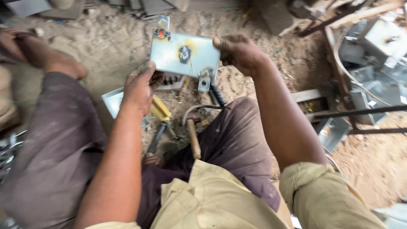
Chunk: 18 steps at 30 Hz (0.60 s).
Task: The person welds components onto a metal box by hand using a welding torch, positioning the box on the ground and joining metal pieces.
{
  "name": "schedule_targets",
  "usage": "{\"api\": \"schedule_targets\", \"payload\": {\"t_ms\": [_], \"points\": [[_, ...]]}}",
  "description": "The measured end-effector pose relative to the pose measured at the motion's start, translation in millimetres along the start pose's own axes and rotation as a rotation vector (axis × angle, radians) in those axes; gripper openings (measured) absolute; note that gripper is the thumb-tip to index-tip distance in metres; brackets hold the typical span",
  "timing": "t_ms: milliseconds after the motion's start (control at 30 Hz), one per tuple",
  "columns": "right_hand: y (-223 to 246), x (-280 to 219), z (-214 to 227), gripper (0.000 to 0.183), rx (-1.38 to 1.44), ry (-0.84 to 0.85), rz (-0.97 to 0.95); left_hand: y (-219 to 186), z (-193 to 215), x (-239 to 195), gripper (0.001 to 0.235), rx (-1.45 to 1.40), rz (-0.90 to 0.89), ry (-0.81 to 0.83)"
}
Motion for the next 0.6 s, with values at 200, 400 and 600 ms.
{"api": "schedule_targets", "payload": {"t_ms": [200,400,600], "points": [[18,-153,28,0.069,-0.300,-0.122,-0.017,11,-79,-48,0.028,0.101,0.206,0.270],[4,-252,17,0.049,-0.227,-0.380,0.114,51,-123,-80,0.041,0.180,0.431,0.338],[-14,-293,73,0.034,-0.080,-0.694,0.019,35,-148,-90,0.072,0.472,0.304,0.489]]}}
Point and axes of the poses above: each hand's wrist, its own x-axis towards the middle knuckle, its own z-axis out of the back of the hand, y = z × x, the point moved 2 cm from there along x, towards the middle knuckle, and after that the axes turned 7 degrees about x, right-handed, at the moved point
